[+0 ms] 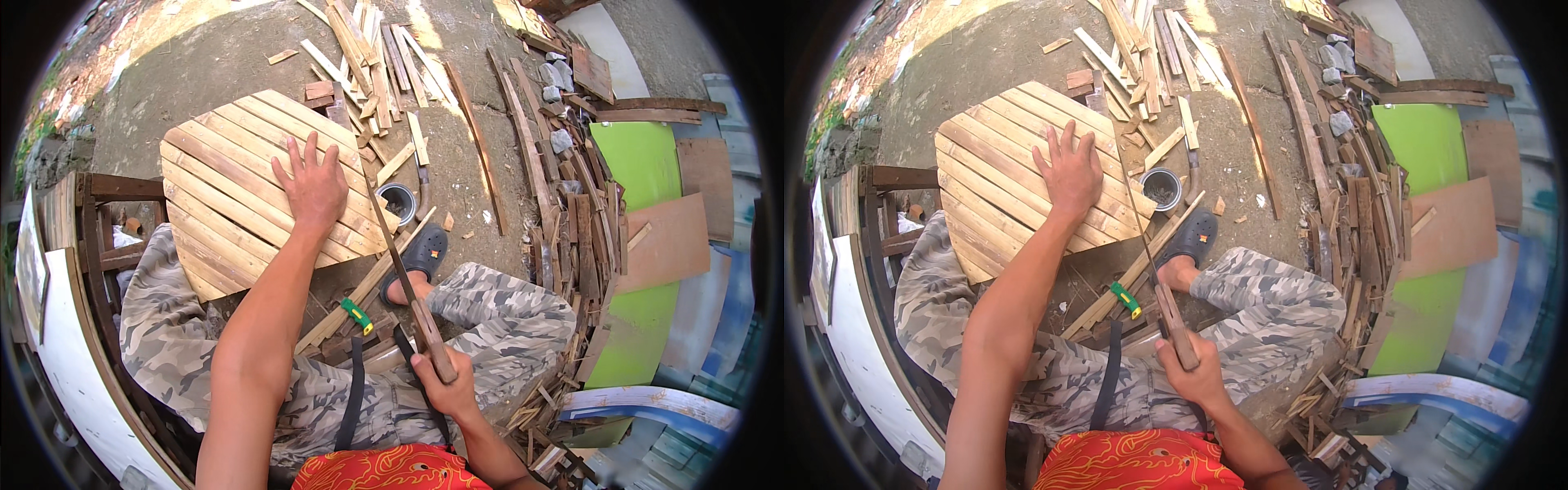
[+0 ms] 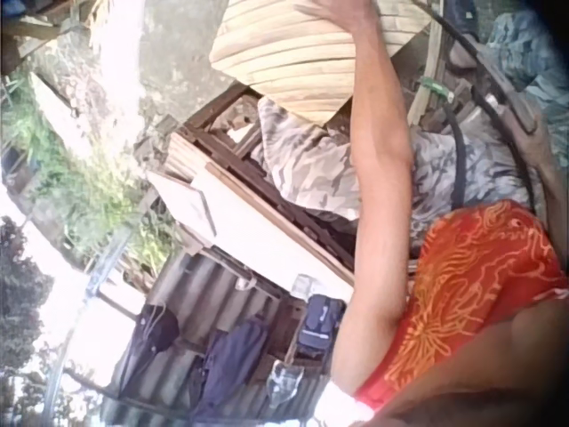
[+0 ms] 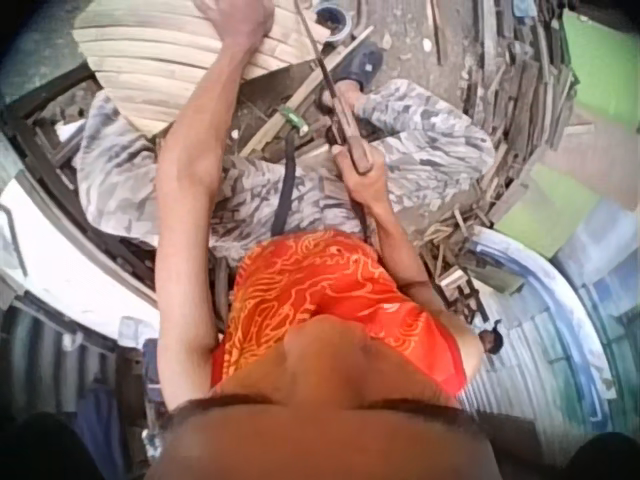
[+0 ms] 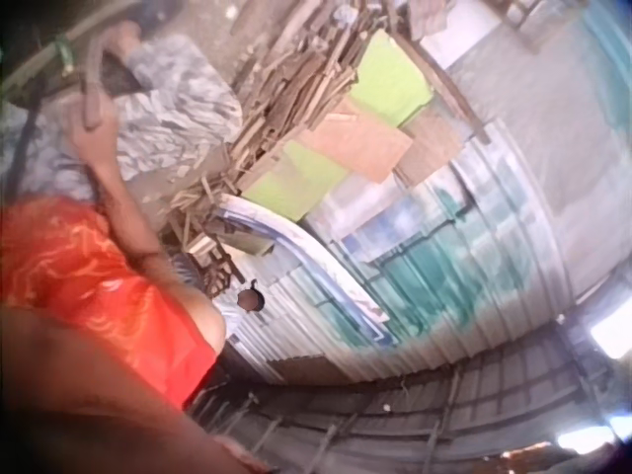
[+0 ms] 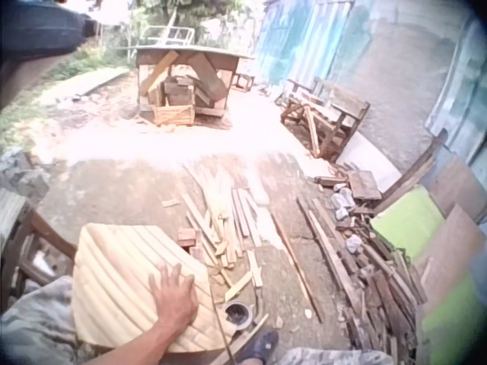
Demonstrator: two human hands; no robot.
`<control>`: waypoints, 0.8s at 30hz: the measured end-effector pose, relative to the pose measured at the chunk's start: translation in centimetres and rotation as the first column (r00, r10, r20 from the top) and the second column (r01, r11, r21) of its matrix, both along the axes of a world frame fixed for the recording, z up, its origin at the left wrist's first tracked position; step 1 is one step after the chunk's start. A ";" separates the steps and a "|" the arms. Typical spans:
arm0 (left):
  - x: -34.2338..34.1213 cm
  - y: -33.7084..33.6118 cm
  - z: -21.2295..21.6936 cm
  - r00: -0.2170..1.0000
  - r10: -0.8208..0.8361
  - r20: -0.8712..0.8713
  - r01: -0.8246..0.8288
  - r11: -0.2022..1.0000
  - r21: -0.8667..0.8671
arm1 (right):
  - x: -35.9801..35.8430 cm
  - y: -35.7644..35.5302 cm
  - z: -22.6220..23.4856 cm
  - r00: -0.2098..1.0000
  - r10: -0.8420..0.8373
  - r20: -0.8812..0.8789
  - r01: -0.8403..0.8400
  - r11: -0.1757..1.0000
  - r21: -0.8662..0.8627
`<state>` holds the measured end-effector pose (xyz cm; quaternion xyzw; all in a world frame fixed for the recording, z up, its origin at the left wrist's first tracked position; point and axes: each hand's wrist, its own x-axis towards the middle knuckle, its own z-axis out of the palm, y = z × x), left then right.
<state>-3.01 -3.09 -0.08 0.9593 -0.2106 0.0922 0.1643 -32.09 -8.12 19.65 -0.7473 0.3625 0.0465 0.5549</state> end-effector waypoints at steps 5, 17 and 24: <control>0.5 0.1 0.0 1.000 0.004 0.025 -0.004 1.000 -0.019 | 14.8 -4.0 -12.5 0.987 -0.068 0.148 0.057 0.995 0.079; 0.2 -0.2 0.1 1.000 0.012 -0.020 -0.012 1.000 0.003 | 0.0 -0.1 -0.8 0.990 0.041 0.133 -0.040 0.999 -0.008; 0.4 -0.4 0.0 1.000 -0.010 -0.023 0.012 0.998 0.067 | 18.1 -3.5 -12.9 0.987 -0.111 0.114 0.113 0.993 -0.016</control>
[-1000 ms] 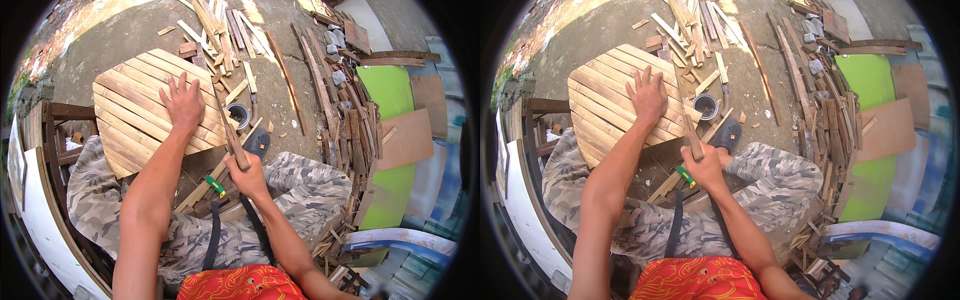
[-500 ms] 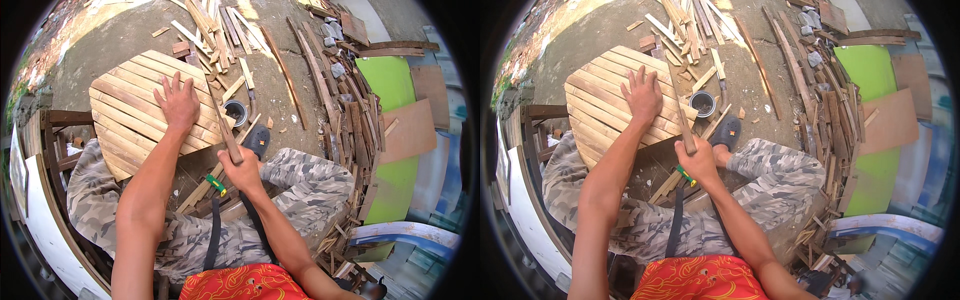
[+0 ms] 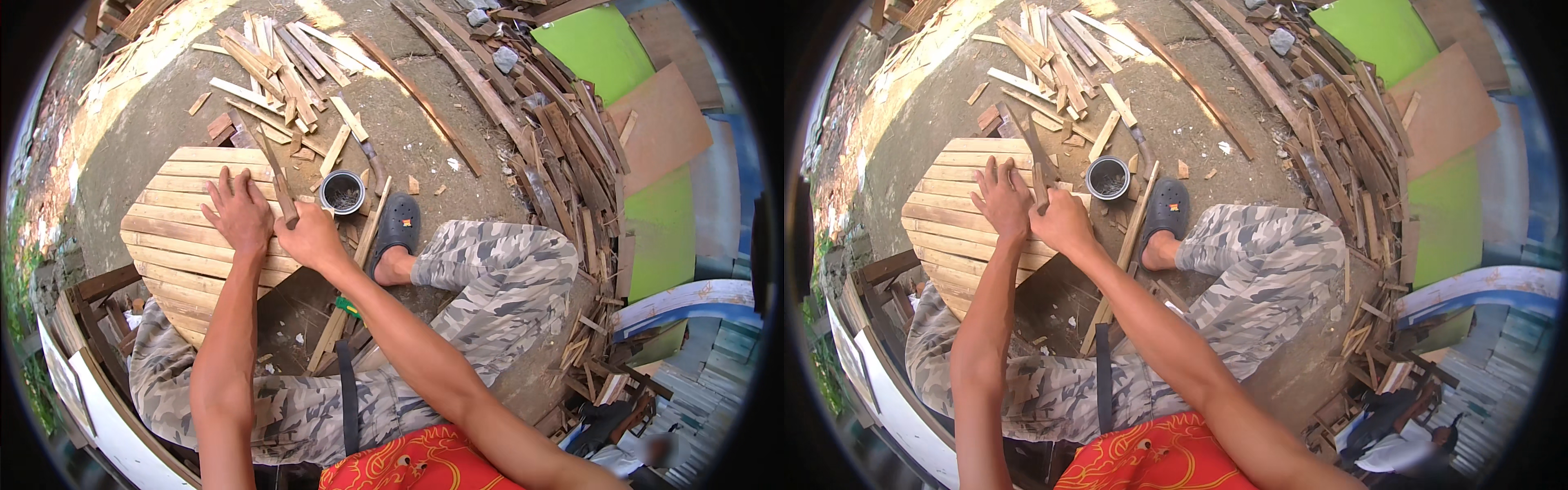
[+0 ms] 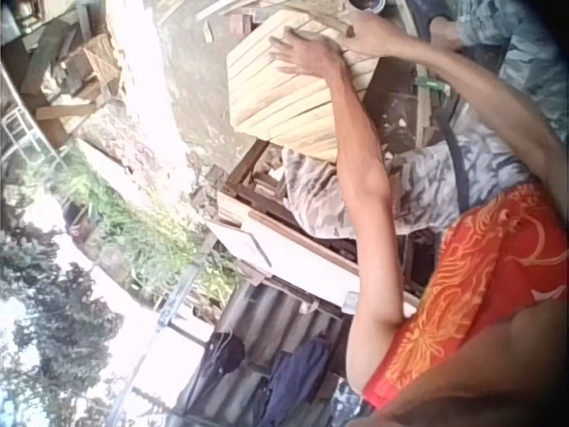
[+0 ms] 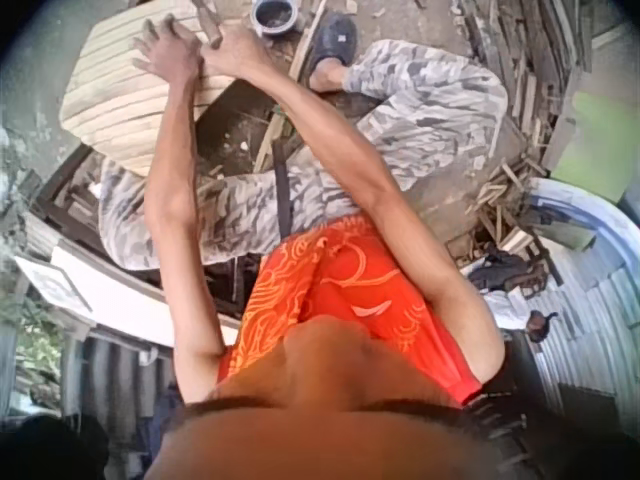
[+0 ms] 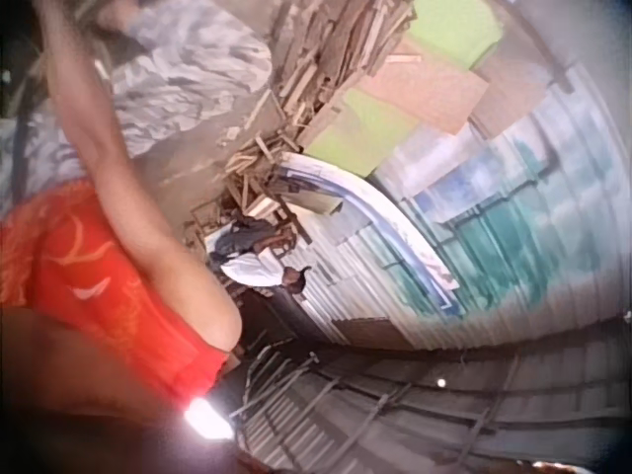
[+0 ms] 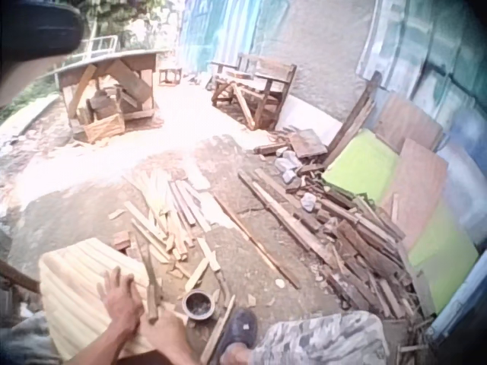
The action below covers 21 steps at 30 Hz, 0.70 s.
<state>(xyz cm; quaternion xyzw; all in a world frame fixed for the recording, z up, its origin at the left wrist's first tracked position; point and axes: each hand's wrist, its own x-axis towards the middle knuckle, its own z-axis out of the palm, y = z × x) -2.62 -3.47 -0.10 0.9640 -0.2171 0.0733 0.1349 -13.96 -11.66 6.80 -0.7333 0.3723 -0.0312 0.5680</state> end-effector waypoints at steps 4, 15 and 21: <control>-0.2 0.1 -0.5 1.000 -0.017 0.016 0.017 1.000 0.001 | -14.2 2.4 7.9 0.995 0.097 0.039 -0.101 0.985 0.141; 0.2 0.3 -0.4 0.998 -0.039 0.041 0.039 0.999 -0.015 | 1.5 -1.1 -1.0 0.994 -0.003 0.110 0.005 1.000 -0.018; -0.2 0.4 -0.7 1.000 -0.022 0.021 0.022 1.000 -0.010 | -18.2 3.0 13.1 0.991 0.132 -0.024 -0.125 0.974 0.190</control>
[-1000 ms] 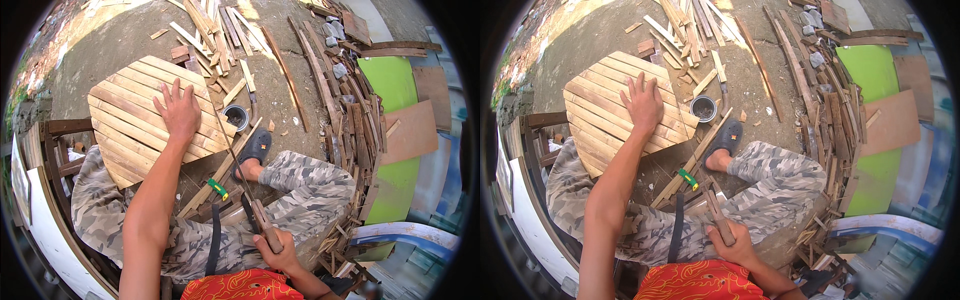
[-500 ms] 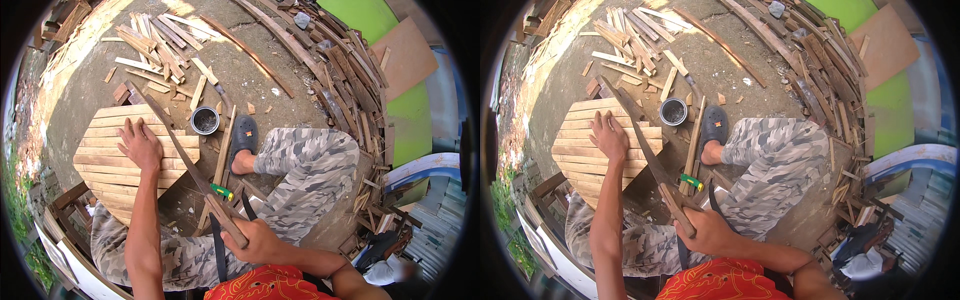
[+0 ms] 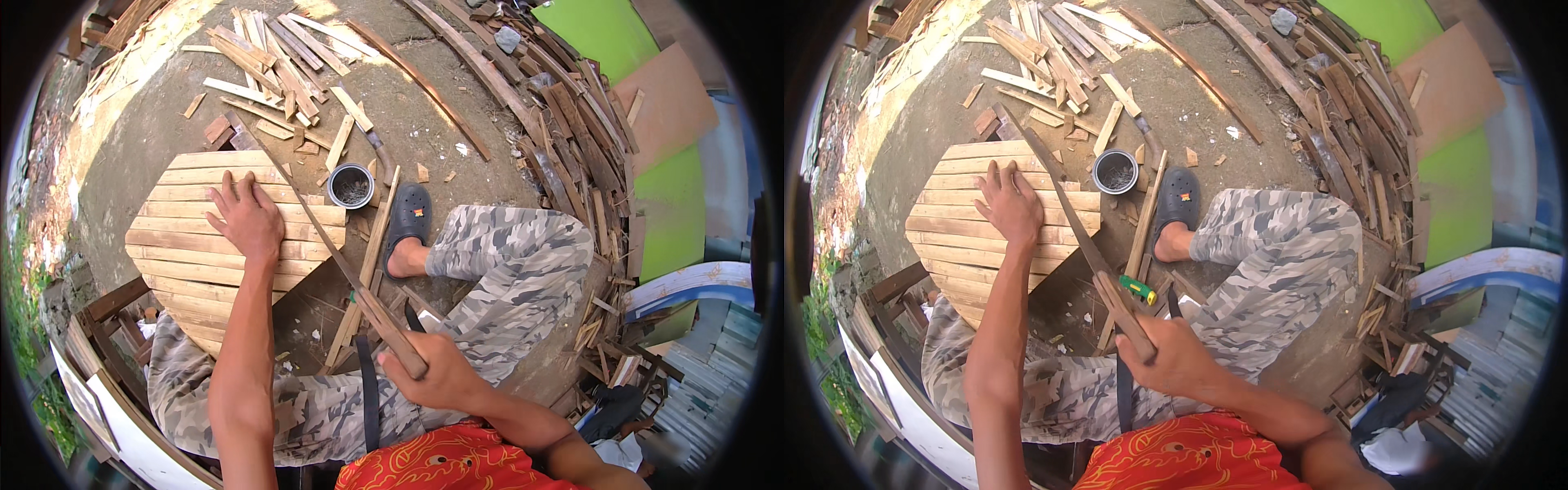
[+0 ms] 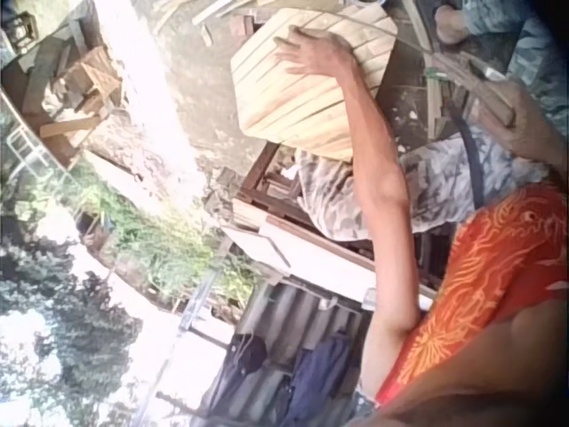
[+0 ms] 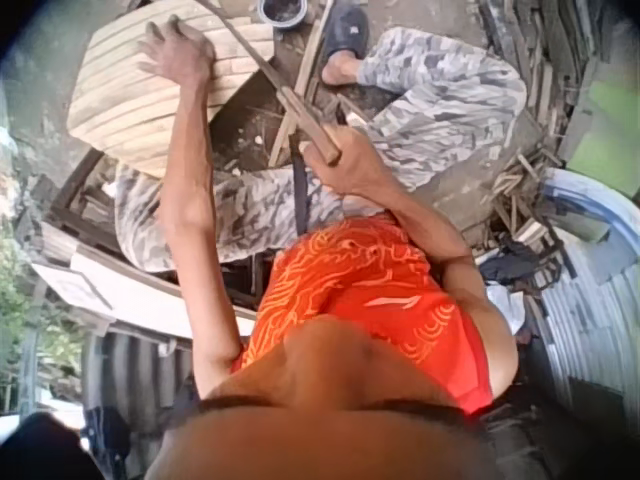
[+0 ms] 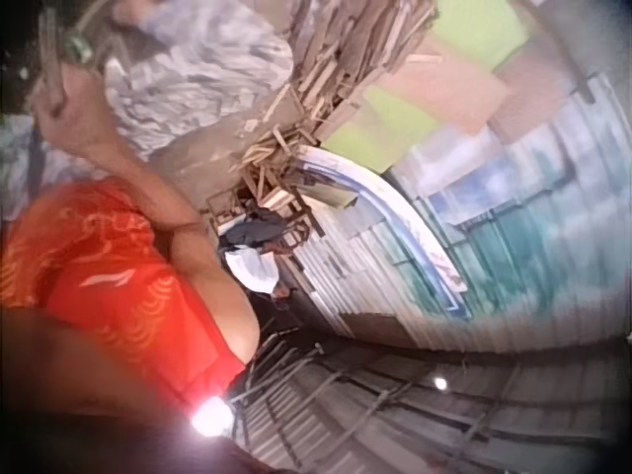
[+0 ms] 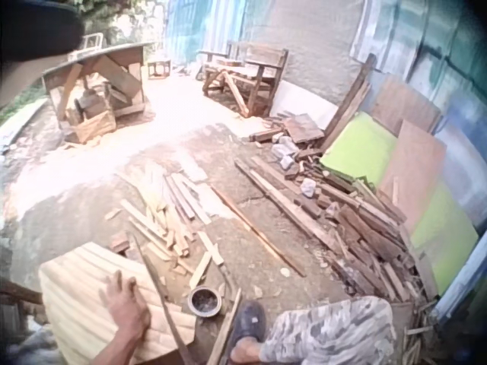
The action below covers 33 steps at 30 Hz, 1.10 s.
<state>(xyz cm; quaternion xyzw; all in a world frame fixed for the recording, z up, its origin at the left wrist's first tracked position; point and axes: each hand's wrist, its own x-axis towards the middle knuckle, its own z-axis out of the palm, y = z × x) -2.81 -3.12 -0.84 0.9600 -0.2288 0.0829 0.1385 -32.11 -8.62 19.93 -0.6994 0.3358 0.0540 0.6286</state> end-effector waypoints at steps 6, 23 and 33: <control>0.1 -0.3 0.6 1.000 0.009 0.007 -0.009 1.000 0.004 | 7.8 -1.1 -3.8 0.991 0.038 -0.132 -0.055 0.990 -0.127; -1.8 0.1 0.7 0.996 -0.086 -0.002 0.086 0.996 -0.016 | 6.0 2.5 -8.1 0.990 -0.069 0.122 0.078 0.995 -0.068; -1.9 0.6 0.8 0.995 -0.098 -0.032 0.097 0.995 -0.039 | 6.0 1.9 -8.6 0.963 -0.075 0.259 0.093 0.994 -0.057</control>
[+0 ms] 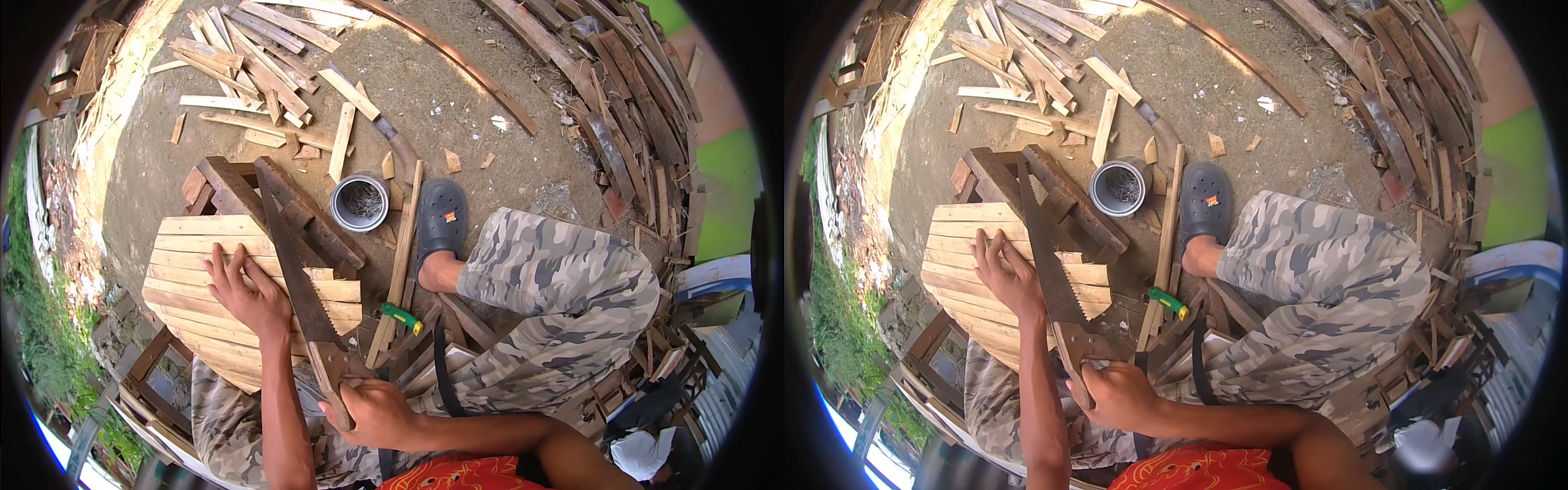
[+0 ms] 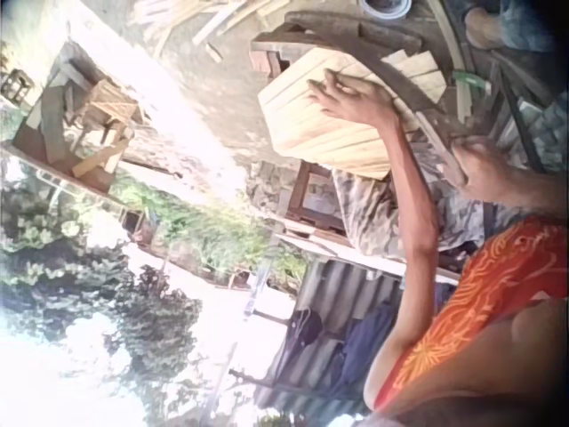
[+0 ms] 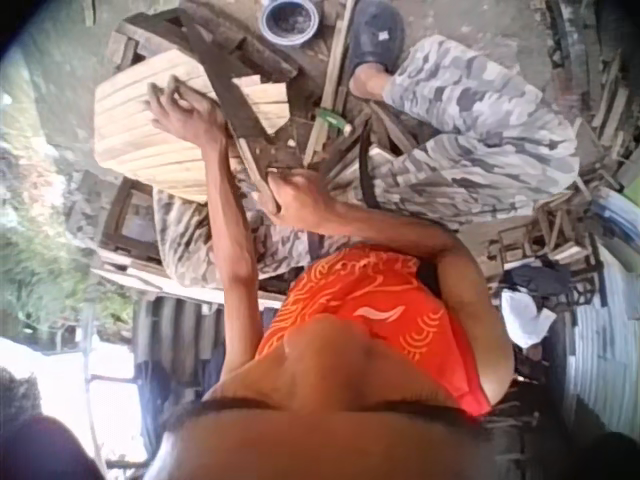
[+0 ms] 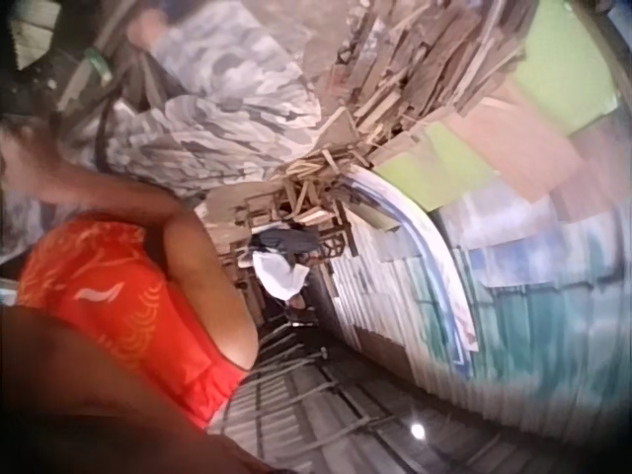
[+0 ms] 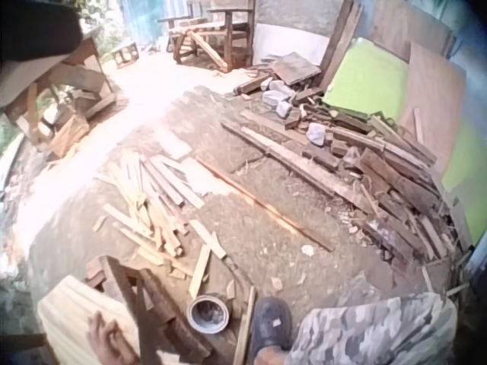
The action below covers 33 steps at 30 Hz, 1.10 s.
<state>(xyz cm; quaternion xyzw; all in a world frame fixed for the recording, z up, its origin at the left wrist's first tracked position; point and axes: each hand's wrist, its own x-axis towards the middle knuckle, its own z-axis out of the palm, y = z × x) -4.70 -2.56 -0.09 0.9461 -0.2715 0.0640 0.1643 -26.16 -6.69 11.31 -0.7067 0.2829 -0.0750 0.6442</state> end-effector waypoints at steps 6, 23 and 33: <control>0.4 0.4 -0.6 1.000 -0.012 -0.007 0.012 1.000 -0.024 | 0.0 0.6 -0.6 0.999 -0.018 0.031 0.017 1.000 0.026; 5.0 -1.2 1.2 0.991 -0.119 0.069 0.116 0.993 0.037 | 0.4 -2.0 3.1 0.985 -0.140 -0.099 0.144 0.989 0.036; 9.1 -0.9 1.1 0.973 -0.226 -0.050 0.230 0.967 0.112 | 0.3 -1.2 8.9 0.976 0.043 -0.215 -0.089 0.974 -0.207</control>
